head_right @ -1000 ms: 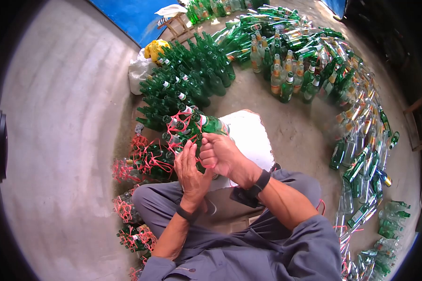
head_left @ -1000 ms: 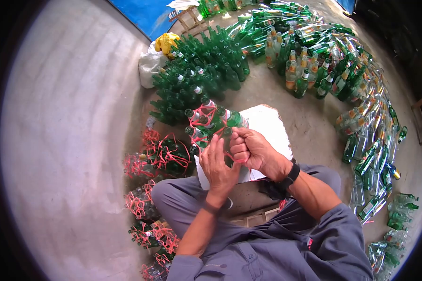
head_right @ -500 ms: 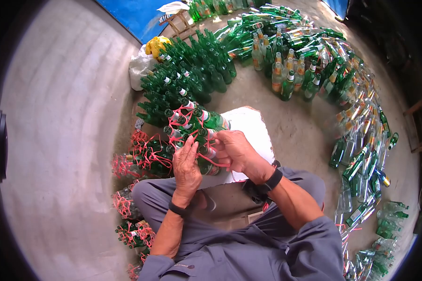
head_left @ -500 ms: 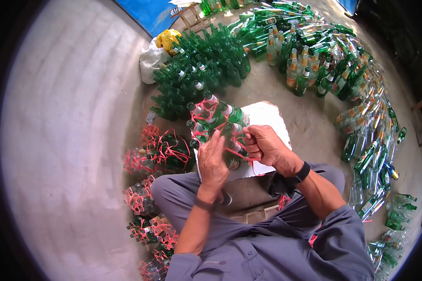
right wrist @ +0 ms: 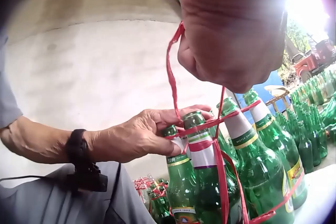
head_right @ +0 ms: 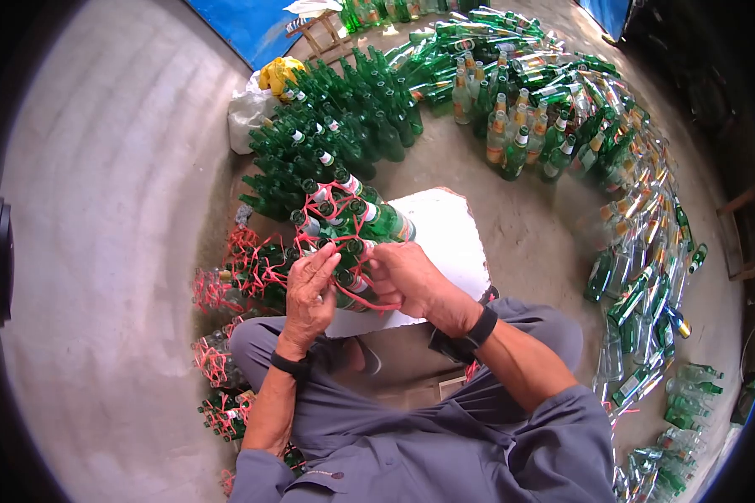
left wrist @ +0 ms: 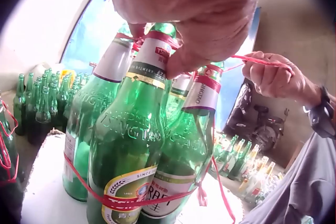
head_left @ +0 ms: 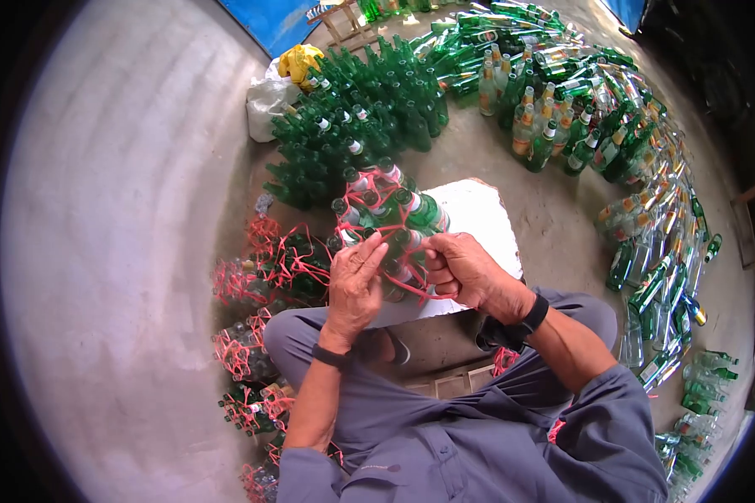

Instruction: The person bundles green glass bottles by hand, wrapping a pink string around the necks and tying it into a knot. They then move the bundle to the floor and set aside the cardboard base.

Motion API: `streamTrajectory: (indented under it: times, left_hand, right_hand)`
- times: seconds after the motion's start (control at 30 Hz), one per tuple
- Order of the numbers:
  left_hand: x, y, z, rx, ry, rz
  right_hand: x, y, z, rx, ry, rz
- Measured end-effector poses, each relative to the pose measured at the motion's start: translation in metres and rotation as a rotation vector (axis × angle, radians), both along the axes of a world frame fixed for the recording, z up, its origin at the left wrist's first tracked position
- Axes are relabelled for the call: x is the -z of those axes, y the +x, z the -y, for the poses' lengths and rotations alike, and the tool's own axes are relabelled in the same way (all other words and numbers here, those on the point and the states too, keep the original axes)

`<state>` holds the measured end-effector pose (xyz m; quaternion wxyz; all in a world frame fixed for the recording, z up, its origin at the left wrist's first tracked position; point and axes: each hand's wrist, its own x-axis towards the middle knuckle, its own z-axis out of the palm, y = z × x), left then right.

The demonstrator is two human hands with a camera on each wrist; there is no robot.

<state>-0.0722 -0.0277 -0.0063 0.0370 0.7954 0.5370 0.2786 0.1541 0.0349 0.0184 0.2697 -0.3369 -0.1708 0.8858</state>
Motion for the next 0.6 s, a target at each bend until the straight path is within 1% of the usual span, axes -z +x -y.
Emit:
streamTrajectory:
  times: [0.1, 0.13, 0.2, 0.23, 0.3, 0.37, 0.43, 0.47, 0.53, 0.57, 0.6]
  left_hand:
    - [-0.012, 0.023, 0.014, -0.051, 0.001, 0.006]
    - [-0.01, 0.026, 0.015, -0.05, 0.006, 0.006]
    - [0.0, 0.029, 0.016, -0.113, 0.028, -0.018]
    - [0.004, 0.029, 0.015, -0.128, 0.061, -0.062]
    - [0.005, 0.03, 0.014, -0.137, 0.07, -0.043]
    - [0.004, 0.03, 0.011, -0.146, 0.079, -0.025]
    - [0.002, 0.025, 0.006, -0.162, 0.084, 0.185]
    - [0.001, 0.022, 0.005, -0.162, 0.084, 0.182]
    - [-0.013, 0.02, -0.001, -0.183, -0.003, 0.309]
    - [-0.019, 0.018, -0.005, -0.214, -0.143, 0.528]
    - [-0.032, 0.019, -0.005, -0.213, -0.142, 0.525]
  right_hand:
    - [-0.006, -0.004, 0.008, -0.059, -0.026, -0.011]
    - [-0.004, -0.004, 0.009, -0.057, -0.021, -0.011]
    - [-0.001, -0.004, 0.008, -0.057, -0.035, -0.055]
    - [-0.002, -0.003, 0.008, -0.057, -0.028, -0.057]
    - [-0.006, -0.002, 0.009, -0.032, -0.071, -0.037]
    - [-0.004, 0.0, 0.008, -0.029, -0.058, -0.029]
    - [0.0, 0.001, 0.006, -0.028, -0.049, -0.022]
    - [0.003, 0.001, 0.004, -0.023, -0.053, -0.016]
    - [0.004, 0.001, 0.003, -0.017, -0.056, -0.012]
    - [0.004, 0.0, 0.002, -0.022, -0.07, -0.016]
    - [0.003, -0.001, 0.002, -0.026, -0.084, -0.022]
